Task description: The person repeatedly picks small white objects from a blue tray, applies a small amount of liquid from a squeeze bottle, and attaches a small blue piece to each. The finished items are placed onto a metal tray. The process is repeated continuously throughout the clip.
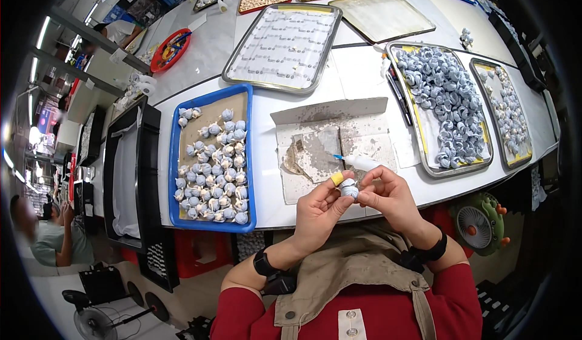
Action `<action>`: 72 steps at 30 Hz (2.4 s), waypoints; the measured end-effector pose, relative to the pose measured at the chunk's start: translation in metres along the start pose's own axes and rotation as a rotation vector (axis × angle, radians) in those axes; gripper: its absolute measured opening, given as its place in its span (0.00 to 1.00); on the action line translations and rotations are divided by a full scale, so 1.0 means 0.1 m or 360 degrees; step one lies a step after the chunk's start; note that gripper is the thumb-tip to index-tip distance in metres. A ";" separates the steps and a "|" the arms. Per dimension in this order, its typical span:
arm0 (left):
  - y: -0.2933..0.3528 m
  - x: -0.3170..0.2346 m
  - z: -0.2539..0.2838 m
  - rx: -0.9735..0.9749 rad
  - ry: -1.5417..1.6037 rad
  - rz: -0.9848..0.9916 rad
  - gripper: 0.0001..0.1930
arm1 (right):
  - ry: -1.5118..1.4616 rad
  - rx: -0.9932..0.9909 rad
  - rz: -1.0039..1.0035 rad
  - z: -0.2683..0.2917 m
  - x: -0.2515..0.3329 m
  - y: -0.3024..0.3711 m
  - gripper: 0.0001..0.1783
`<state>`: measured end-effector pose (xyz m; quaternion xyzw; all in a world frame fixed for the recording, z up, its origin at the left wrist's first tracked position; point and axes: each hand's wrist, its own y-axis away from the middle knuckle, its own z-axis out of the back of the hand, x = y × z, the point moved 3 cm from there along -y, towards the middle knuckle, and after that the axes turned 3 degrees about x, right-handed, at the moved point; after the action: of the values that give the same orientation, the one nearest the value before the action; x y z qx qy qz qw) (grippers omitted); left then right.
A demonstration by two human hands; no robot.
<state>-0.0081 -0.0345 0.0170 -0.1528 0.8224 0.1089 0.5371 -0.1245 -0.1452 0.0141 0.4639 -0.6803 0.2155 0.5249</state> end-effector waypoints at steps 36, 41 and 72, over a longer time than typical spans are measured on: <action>0.02 -0.14 -0.09 0.0383 -0.0275 -0.0267 0.18 | 0.0851 0.0518 0.0887 -0.05 0.33 -0.05 0.30; -0.02 -0.23 -0.17 0.0442 -0.0454 -0.0373 0.14 | 0.0825 0.0497 0.1093 -0.04 0.35 -0.02 0.32; -1.35 -1.39 2.57 -0.0842 -0.3034 -0.0029 0.09 | 0.0985 -0.0122 0.0564 0.17 0.30 -0.08 0.10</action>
<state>0.3122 -0.0531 0.0395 -0.1225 -0.0062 0.3624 0.9239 -0.1269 -0.1739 0.0339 0.2315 -0.5666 0.4079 0.6775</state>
